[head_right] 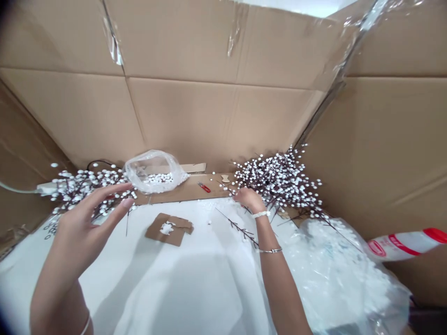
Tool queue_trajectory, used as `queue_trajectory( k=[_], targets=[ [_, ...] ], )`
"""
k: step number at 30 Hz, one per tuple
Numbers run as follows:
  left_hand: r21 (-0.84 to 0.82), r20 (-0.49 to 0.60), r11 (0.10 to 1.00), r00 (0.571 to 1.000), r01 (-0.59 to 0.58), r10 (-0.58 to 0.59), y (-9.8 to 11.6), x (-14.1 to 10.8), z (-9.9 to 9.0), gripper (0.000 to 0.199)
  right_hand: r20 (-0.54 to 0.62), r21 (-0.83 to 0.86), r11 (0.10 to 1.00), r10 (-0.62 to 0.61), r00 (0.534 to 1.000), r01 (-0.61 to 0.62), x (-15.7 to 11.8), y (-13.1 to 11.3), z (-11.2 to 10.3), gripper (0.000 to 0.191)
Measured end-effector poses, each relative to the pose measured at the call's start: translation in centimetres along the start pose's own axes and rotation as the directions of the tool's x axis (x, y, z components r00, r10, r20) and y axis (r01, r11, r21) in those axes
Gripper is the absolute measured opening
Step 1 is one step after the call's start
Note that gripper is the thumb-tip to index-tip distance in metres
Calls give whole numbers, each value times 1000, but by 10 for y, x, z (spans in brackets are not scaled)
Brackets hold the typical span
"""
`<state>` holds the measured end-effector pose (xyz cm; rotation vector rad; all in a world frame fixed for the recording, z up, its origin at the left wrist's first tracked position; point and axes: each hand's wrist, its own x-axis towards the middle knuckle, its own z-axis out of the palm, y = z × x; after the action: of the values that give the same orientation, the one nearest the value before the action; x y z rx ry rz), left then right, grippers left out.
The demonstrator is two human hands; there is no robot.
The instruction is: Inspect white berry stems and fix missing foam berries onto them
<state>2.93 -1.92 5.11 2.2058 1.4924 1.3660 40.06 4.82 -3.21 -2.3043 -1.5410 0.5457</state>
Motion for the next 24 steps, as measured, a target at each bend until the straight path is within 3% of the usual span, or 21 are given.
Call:
queue_trajectory(
  k=[4,8,16,21,24],
  targets=[
    [52,-43,998,999,26,-24,-5,-1,-11,33,64,-241,969,78,995,-61,-4,4,17,17],
    [78,-43,995,997,65,-62,-4,-2,-19,32,73,-377,924,102,992,-67,-3,3,33,23],
    [85,16,994,997,69,-71,-5,-1,-22,30,53,-448,894,34,998,-6,-1,11,43,28],
    [77,20,995,998,61,-63,-7,-2,-22,29,-21,-490,871,35,999,-41,2,11,64,40],
    [76,22,996,998,53,-55,-7,-2,-22,29,-66,-484,873,25,997,-54,4,11,74,34]
  ],
)
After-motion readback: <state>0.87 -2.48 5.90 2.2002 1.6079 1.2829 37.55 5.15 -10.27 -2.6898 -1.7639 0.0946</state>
